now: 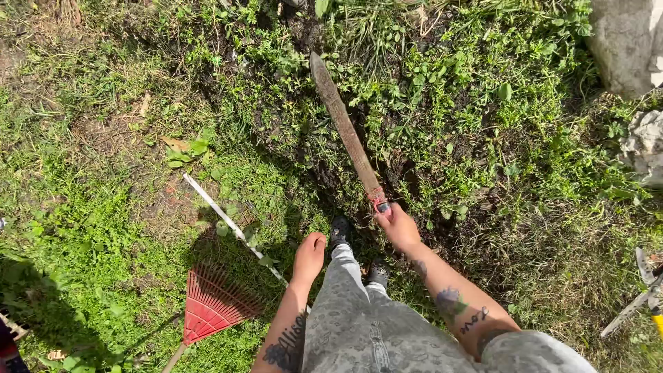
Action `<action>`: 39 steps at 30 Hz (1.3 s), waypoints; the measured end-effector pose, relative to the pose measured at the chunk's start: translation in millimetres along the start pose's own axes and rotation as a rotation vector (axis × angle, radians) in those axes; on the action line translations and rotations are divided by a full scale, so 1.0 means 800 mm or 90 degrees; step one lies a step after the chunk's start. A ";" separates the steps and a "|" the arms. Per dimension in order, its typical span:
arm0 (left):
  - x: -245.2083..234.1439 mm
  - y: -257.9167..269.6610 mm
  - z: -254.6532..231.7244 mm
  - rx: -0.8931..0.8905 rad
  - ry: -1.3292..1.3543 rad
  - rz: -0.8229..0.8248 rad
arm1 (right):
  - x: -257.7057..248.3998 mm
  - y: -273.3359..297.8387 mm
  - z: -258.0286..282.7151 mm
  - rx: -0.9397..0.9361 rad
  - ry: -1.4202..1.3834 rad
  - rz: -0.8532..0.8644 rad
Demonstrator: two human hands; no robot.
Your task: The person uses a long-bladed tool to cut and loosen weeds in a grassy area. They repeatedly strike and scrape the ground, then pull up clumps of weeds by hand and place them aside.
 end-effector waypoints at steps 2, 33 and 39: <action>0.014 -0.004 -0.017 0.009 0.000 0.010 | -0.018 0.027 -0.006 -0.009 -0.012 0.002; 0.003 0.015 0.003 -0.040 0.018 0.017 | -0.043 0.031 -0.014 -0.027 -0.352 0.026; 0.036 0.018 -0.028 0.007 0.036 0.079 | -0.082 0.067 -0.013 0.052 -0.516 0.232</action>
Point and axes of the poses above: each hand's wrist, its own y-axis away from the middle knuckle, its own x-axis out of the palm, z = x × y, the point moved 10 cm from there along -y, towards the middle knuckle, and after that the axes turned 12 degrees about z, right-handed, at the moved point
